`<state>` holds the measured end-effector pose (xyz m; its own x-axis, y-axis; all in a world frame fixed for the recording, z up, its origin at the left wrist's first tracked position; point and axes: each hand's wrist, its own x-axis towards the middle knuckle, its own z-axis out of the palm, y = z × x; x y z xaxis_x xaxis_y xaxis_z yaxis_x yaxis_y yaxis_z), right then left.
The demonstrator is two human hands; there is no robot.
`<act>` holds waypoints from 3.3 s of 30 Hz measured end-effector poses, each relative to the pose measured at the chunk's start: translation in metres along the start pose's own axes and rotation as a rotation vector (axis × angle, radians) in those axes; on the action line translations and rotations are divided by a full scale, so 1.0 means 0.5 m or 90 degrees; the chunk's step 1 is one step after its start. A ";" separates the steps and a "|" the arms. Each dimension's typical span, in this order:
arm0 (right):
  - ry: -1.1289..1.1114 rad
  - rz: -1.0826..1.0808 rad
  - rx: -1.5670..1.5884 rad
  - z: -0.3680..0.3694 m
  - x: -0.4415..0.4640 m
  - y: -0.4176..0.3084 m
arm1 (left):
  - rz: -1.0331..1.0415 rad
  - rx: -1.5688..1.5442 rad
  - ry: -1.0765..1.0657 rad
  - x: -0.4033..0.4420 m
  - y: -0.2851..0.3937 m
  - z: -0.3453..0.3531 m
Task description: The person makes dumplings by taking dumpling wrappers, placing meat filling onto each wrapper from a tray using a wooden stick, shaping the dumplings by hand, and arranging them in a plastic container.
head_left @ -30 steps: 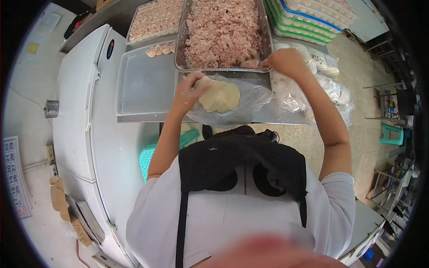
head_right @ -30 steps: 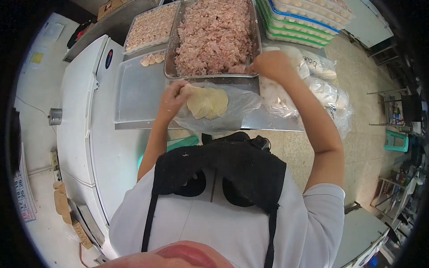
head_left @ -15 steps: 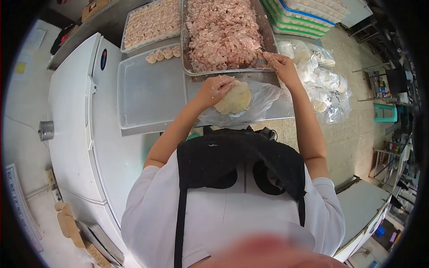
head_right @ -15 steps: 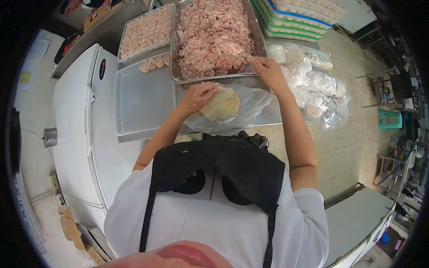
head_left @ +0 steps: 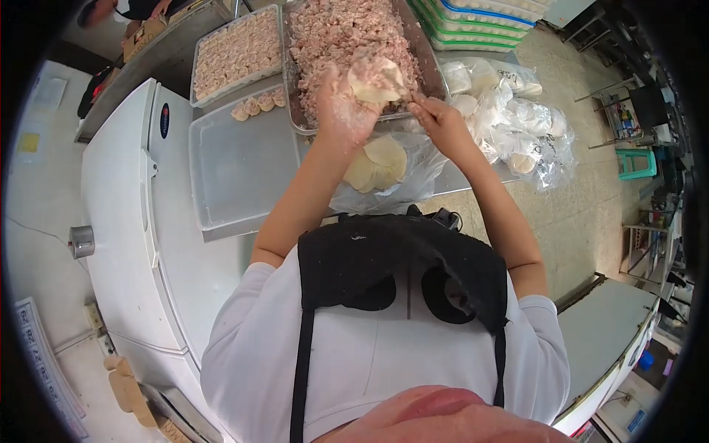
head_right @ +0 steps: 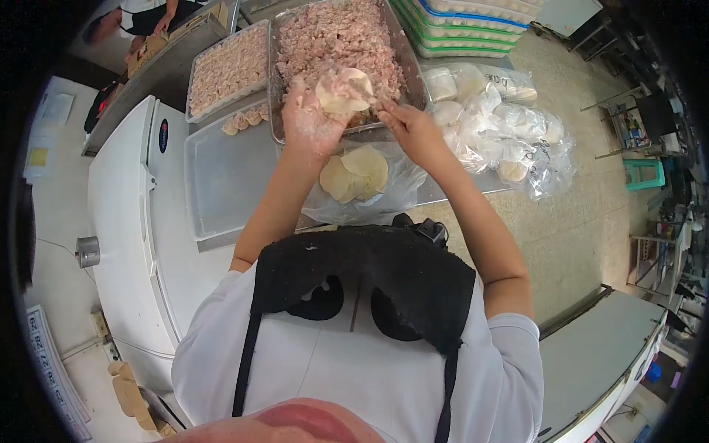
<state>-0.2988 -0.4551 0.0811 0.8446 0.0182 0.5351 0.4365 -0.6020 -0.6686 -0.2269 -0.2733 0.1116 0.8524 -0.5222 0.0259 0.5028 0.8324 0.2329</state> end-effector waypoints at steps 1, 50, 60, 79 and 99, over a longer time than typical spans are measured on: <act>-0.067 0.003 -0.076 -0.024 0.009 -0.014 | -0.011 -0.038 0.012 0.002 0.007 -0.011; -0.407 -0.059 -0.417 -0.175 0.110 0.158 | 0.127 1.121 0.239 -0.073 0.001 0.088; -0.390 -0.037 0.052 -0.178 0.098 -0.060 | 0.155 1.281 -0.152 -0.070 0.083 0.072; -0.288 -0.060 -0.170 0.038 0.120 -0.242 | 0.043 1.129 0.030 -0.171 0.326 0.021; -0.053 0.566 0.043 -0.129 -0.155 -0.142 | 0.143 1.430 0.432 -0.107 0.577 -0.353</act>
<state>-0.4152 -0.4653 0.1206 0.8980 -0.3731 -0.2330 -0.3751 -0.3728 -0.8487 -0.1022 0.0277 0.0059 0.9949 0.0143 0.1001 -0.0465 -0.8144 0.5784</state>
